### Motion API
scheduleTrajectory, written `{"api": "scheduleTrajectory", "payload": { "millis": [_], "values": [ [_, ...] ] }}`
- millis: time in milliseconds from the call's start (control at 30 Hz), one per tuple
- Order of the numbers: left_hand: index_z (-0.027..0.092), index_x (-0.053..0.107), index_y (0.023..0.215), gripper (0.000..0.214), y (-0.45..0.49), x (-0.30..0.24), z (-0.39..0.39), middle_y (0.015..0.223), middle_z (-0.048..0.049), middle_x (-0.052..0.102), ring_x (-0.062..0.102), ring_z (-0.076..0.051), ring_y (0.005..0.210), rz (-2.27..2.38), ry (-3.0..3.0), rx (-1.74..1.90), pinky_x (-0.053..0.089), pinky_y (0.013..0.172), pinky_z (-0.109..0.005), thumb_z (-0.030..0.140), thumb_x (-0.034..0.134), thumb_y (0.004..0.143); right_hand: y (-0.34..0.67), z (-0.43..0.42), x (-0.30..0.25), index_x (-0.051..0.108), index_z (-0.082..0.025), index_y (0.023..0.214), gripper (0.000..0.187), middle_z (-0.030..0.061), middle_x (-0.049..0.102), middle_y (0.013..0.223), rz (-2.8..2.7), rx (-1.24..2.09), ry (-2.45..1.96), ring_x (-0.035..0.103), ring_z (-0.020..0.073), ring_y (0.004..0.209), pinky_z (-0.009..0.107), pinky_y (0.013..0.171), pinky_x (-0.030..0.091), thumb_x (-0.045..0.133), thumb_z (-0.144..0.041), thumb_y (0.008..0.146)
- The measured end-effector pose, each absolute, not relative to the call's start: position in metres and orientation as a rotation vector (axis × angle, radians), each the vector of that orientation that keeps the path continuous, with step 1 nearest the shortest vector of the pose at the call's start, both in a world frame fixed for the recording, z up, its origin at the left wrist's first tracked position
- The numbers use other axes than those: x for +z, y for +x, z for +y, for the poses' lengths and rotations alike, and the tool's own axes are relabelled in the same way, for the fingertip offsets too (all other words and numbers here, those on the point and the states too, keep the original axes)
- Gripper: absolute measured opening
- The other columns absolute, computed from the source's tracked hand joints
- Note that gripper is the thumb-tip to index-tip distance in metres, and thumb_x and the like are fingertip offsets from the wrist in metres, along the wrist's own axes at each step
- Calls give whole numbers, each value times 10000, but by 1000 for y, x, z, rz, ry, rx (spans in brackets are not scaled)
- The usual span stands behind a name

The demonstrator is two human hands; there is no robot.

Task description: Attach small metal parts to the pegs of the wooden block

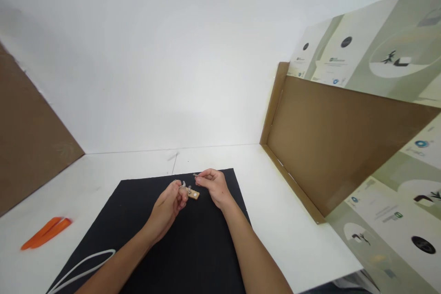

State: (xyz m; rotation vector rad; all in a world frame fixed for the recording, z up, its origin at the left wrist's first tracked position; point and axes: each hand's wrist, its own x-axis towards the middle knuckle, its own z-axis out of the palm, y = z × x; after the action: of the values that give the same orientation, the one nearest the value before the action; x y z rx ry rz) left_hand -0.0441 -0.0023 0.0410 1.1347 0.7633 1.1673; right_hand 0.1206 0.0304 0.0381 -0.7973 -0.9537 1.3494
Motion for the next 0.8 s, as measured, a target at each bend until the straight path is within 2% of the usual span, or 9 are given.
{"api": "scheduleTrajectory", "payload": {
  "millis": [100, 233, 367, 533, 800],
  "values": [
    [183, 477, 958, 335, -45, 40, 0, 595, 67, 472, 400, -90, 567, 742, 1046, 1198, 342, 554, -212, 515, 472, 923, 118, 29, 39, 702, -186, 713, 216, 27, 731, 739, -962, 1359, -784, 644, 141, 633, 291, 687, 502, 856, -275, 591],
    [176, 491, 860, 335, -44, 36, 3, 525, 75, 435, 364, -82, 516, 746, 988, 1246, 305, 516, -207, 506, 506, 913, 108, 24, 40, 694, -178, 723, 224, 22, 723, 695, -983, 1348, -770, 641, 138, 608, 275, 647, 495, 848, -292, 607],
    [187, 450, 744, 383, -43, 36, 7, 493, 92, 357, 305, -63, 442, 719, 833, 1276, 247, 461, -201, 532, 548, 878, 95, 17, 40, 662, -168, 674, 256, -3, 684, 583, -993, 1356, -792, 614, 128, 544, 252, 578, 470, 860, -300, 578],
    [196, 345, 568, 504, -45, 39, 10, 438, 84, 279, 266, -61, 396, 753, 697, 1272, 218, 420, -208, 552, 531, 872, 83, 10, 42, 655, -168, 628, 243, -23, 661, 543, -1020, 1338, -803, 565, 98, 505, 234, 558, 449, 864, -264, 552],
    [210, 273, 497, 536, -45, 35, 12, 410, 74, 265, 248, -64, 383, 783, 657, 1217, 197, 399, -216, 468, 576, 855, 78, 5, 46, 656, -159, 639, 232, -15, 670, 549, -979, 1376, -759, 585, 100, 515, 232, 573, 467, 854, -257, 566]
  ]
}}
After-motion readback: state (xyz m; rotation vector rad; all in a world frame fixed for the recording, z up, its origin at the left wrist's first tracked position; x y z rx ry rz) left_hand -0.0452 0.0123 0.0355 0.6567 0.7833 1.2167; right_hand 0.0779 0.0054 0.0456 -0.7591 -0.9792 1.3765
